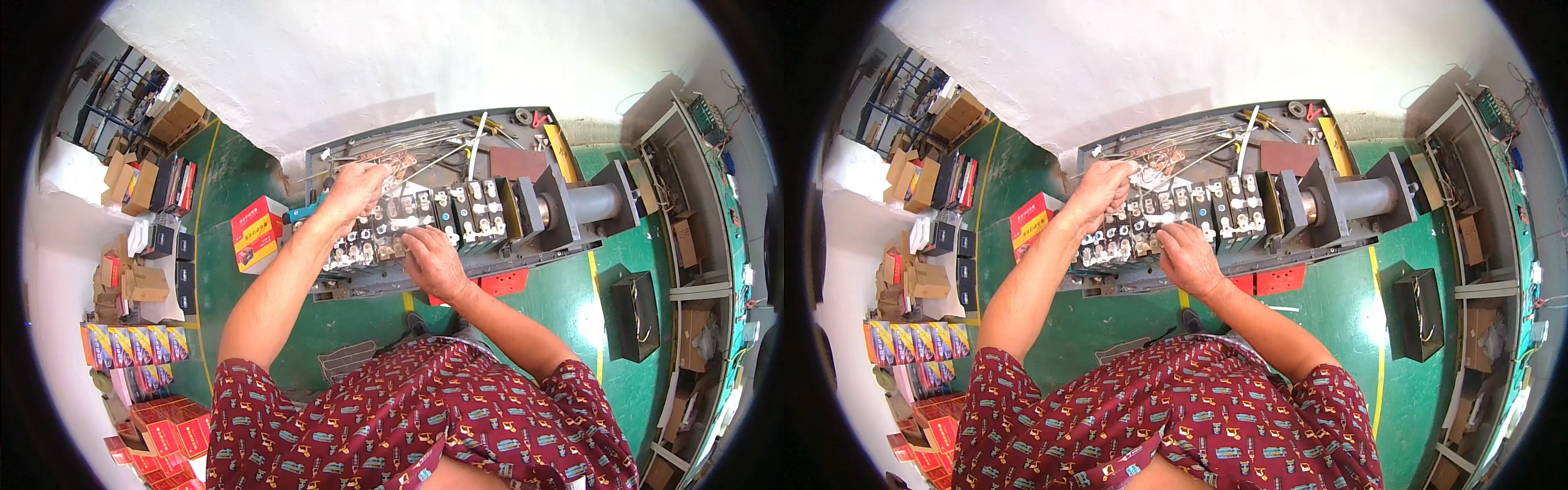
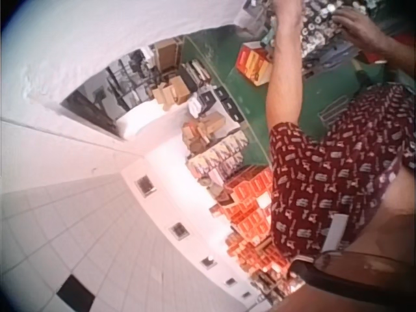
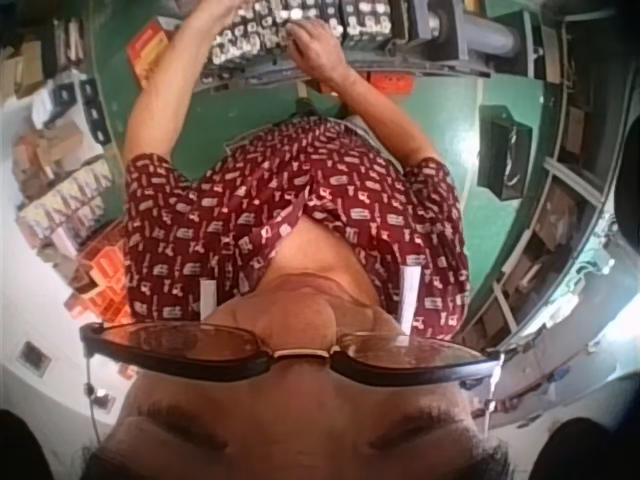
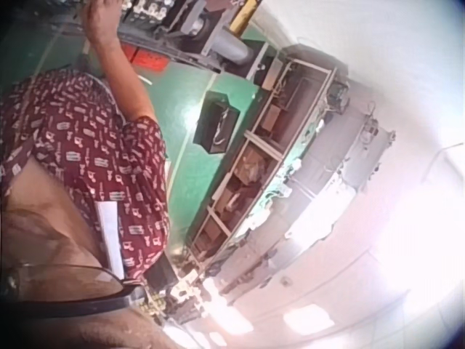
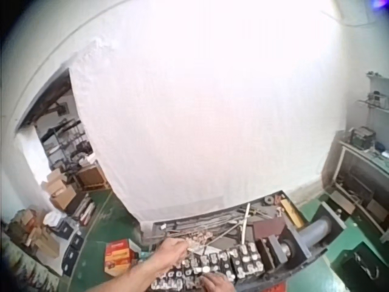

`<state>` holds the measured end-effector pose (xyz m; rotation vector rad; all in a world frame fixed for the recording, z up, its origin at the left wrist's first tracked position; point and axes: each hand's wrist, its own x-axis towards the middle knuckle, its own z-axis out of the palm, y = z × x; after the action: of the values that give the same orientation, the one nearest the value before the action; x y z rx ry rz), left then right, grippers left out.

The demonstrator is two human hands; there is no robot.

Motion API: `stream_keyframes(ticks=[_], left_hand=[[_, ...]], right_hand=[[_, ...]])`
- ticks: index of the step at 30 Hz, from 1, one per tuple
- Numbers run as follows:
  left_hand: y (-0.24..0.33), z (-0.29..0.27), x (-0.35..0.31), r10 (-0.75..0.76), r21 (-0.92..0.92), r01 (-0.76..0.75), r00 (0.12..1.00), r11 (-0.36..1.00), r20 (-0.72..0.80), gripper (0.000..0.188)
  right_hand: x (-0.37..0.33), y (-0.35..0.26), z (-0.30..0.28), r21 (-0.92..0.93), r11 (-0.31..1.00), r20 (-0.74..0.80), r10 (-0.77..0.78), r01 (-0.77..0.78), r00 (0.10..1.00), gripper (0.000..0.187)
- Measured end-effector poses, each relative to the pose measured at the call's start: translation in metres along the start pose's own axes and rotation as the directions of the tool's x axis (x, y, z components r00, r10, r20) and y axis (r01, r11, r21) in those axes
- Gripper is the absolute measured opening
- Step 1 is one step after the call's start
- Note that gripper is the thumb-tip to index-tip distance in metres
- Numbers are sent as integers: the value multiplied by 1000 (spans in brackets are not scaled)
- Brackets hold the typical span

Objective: The person repeatedly picks small electrical components from a cardboard box and places them into slots on a metal rack. The person also handles flat reddish-brown pieces, placing them on the rack. The person works continuously at a green workbench in a warehouse-like room.

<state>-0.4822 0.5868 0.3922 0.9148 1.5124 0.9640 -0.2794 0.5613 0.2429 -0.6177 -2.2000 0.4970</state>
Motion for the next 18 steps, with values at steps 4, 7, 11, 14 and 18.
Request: stream_keyframes(ticks=[4,7,11,14,18], left_hand=[[-3,1,1,-17,-25,18,1000,1000,24,35],[12,9,10,-16,-44,18,998,999,56,36],[17,32,17,-13,-184,10,1000,983,-16,36],[48,46,18,164,-226,-175,984,958,-68,36],[163,57,9,530,-237,-512,848,826,19,38]], right_hand=[[1,-1,1,-51,998,29,-32,33,999,37],[5,-2,1,-106,994,69,-17,24,997,35],[8,-5,0,-141,989,85,-40,52,996,33],[8,-7,-3,-141,988,100,-43,57,994,31],[10,-1,-5,-146,987,90,-47,60,995,27]])
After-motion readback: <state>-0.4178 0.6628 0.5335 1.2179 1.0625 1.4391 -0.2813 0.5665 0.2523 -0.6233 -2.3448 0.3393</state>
